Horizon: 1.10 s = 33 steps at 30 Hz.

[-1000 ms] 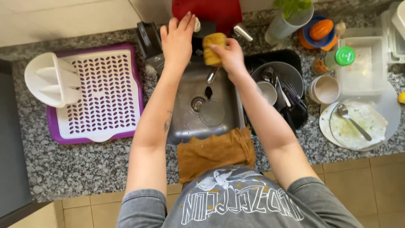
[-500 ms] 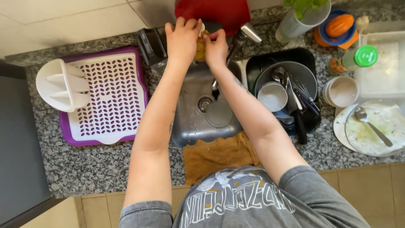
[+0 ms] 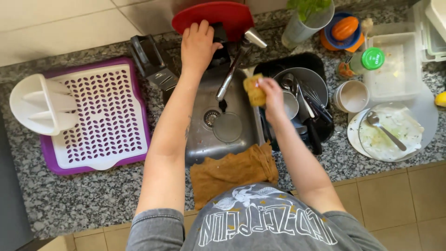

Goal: The person washes various kitchen utensils, including a knife, scissors, and a fork, using a sponge and running water in a kitchen sink. They scrub each item and place the cleaned utensils into a purple and white dish rack.

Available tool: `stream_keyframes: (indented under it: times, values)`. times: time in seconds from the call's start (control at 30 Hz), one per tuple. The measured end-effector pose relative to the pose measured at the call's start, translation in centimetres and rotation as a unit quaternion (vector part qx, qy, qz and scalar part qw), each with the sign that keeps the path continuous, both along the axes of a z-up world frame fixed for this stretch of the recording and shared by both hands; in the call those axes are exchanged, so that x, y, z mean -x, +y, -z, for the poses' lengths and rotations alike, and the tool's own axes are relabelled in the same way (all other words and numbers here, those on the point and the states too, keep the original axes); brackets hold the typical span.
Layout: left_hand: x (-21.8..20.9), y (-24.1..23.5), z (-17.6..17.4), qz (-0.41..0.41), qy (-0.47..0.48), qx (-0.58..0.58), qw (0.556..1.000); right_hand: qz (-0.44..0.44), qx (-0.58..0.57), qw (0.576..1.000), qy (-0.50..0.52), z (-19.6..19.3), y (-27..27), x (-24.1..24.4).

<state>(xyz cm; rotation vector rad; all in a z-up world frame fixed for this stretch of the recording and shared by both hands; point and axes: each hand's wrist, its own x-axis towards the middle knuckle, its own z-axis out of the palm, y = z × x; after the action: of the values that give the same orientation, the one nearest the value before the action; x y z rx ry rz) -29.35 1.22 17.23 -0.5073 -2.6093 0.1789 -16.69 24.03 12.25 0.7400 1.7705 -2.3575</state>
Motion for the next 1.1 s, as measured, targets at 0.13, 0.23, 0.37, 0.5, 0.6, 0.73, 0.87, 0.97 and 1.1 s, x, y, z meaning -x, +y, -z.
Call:
stream_keyframes:
  times: [0.13,0.23,0.37,0.5,0.6,0.73,0.87,0.97,1.1]
  values:
    - [-1.2,2.2,-2.5,0.014,0.053,-0.011,0.998,0.021,0.094,0.989,-0.112,2.3,-1.6,-3.3]
    - [-0.9,7.2,-3.4,0.072,-0.037,-0.093,0.992,-0.033,0.186,0.969,-0.162,2.3,-3.6,-4.0]
    - [0.8,14.0,4.2,-0.009,-0.064,0.066,0.996,-0.098,0.269,0.946,-0.151,2.8,-5.9,-5.0]
    - [3.7,15.2,9.2,0.006,0.092,0.19,0.977,-0.129,0.243,0.952,-0.135,1.8,-6.5,-4.6]
    - [5.1,14.5,10.2,0.011,0.105,0.169,0.98,-0.114,0.216,0.963,-0.117,2.4,-6.9,-3.6]
    - [4.7,14.5,9.3,0.004,0.095,0.207,0.974,-0.117,0.217,0.958,-0.144,2.1,-7.3,-2.9]
    - [4.0,14.4,8.8,-0.033,0.073,0.159,0.984,-0.145,0.224,0.956,-0.123,0.6,-7.9,-2.7]
    - [2.2,13.6,7.4,-0.05,0.034,0.137,0.989,-0.165,0.237,0.952,-0.106,0.5,-9.2,-2.6]
    - [1.7,13.7,4.6,-0.051,0.035,0.08,0.995,-0.177,0.213,0.956,-0.093,1.0,-11.0,-1.7]
